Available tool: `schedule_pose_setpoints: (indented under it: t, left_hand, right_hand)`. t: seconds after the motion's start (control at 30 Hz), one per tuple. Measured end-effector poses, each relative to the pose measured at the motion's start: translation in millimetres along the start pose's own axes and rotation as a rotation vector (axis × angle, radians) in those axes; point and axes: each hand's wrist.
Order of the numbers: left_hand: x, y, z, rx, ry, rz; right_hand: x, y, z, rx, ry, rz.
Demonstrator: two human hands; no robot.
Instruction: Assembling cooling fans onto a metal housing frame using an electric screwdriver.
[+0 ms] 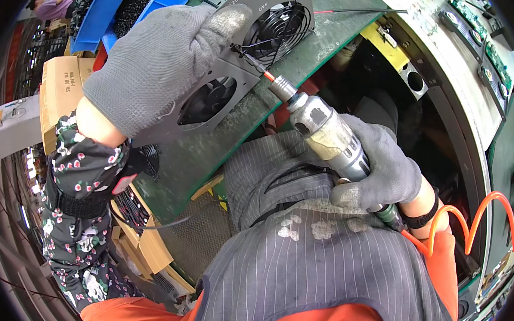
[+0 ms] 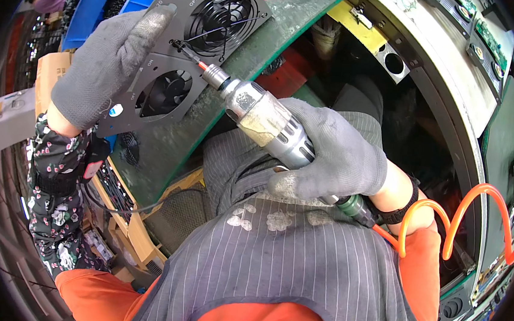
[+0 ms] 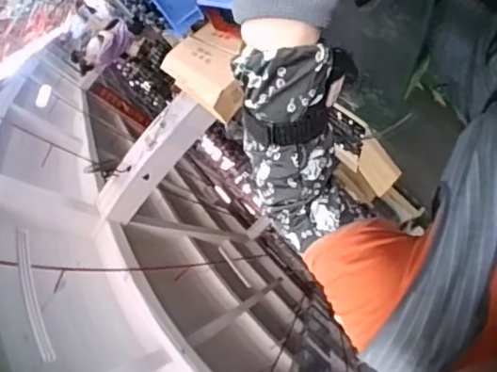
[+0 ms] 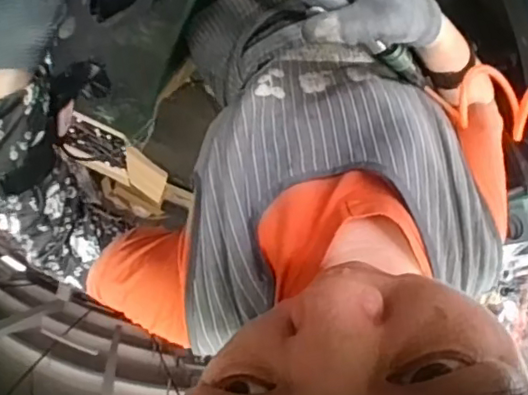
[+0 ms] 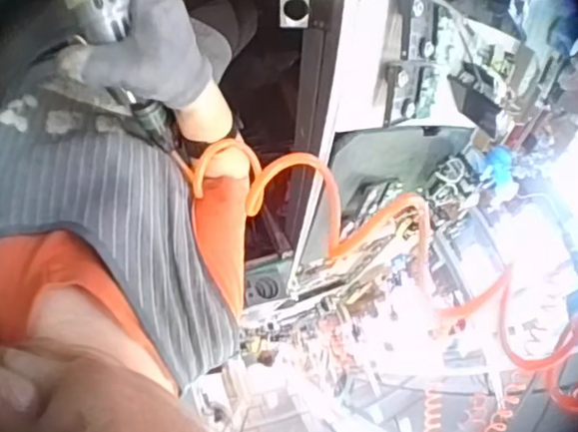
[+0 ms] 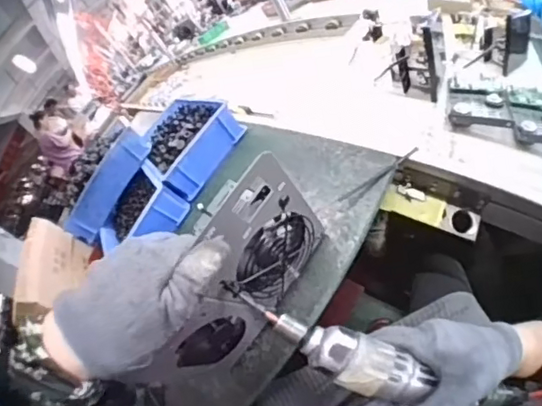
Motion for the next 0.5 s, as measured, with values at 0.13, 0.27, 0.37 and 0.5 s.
schedule_pose_setpoints:
  t: [0.13,0.27,0.37,0.5]
  left_hand:
    - [-5,-2,0,0.097,0.097,0.441]
    - [-11,-7,0,0.137,0.044,0.507]
    - [-11,-8,-3,0.079,0.034,0.463]
    - [-8,-4,-4,0.054,-0.018,0.378]
  right_hand:
    - [2,0,-1,0.011,-0.063,-0.050]
    - [12,-4,-3,-0.001,-0.008,-0.030]
    - [25,-1,-5,-0.019,-0.113,-0.186]
    - [43,1,-12,-0.030,-0.246,-0.328]
Point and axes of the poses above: each hand's wrist, its own y-axis away from the middle knuckle, its own z-axis out of the back of the hand, x = y × z, and after that the axes turned 14 degrees about -x, right-handed
